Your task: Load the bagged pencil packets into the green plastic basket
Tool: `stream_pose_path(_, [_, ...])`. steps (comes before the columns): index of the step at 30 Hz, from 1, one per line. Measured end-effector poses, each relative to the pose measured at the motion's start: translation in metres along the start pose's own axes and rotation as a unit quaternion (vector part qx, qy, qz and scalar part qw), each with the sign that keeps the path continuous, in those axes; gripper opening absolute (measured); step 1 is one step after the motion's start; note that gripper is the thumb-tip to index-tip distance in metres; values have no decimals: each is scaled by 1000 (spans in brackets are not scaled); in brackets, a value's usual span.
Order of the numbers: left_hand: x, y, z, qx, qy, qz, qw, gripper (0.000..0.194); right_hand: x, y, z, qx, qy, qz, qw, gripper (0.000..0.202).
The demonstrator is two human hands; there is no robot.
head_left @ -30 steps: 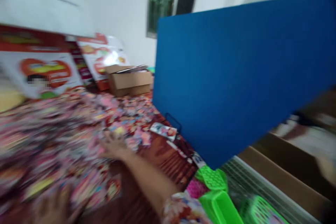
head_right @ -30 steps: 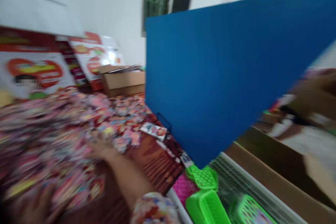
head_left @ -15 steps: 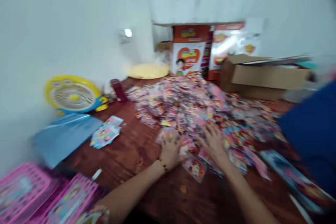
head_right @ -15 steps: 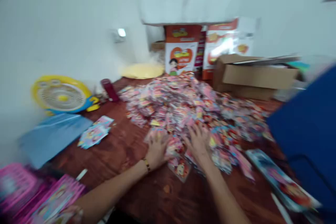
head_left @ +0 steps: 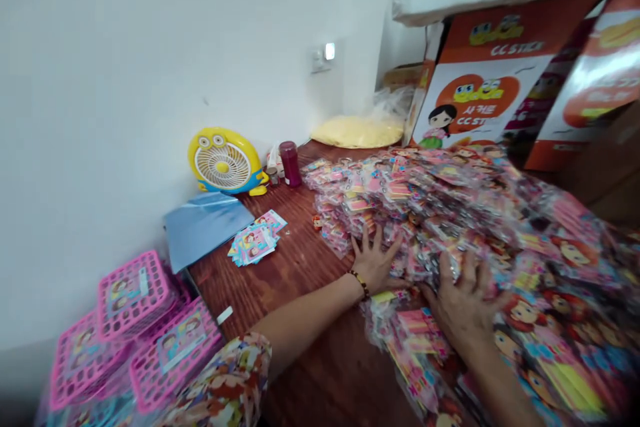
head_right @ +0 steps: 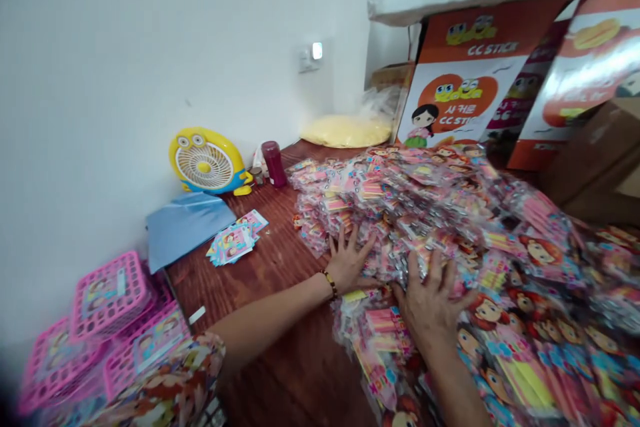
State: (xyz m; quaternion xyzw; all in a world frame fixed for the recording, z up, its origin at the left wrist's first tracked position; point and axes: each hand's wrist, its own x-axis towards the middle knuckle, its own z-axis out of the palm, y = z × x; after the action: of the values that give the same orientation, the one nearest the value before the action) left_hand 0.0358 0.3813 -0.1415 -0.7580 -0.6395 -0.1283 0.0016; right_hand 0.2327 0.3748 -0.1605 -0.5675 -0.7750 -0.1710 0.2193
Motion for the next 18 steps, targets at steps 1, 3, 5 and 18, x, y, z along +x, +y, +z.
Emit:
stream_pose_path(1, [3,0,3,-7,-4,0,1000,115,1,0,1,-3,1,0,1000,78])
stream_pose_path(3, [9,1,8,-19,-8,0,1000,116,4,0,5,-12,6,3,1000,76])
stream_pose_path(5, [16,2,9,-19,-15,-10,1000,116,9,0,10,-21,4,5,1000,73])
stream_pose_path(18, [-19,-7,-59,-19,-77,27,997,77,27,1,-72,-5,-174,67,982,68])
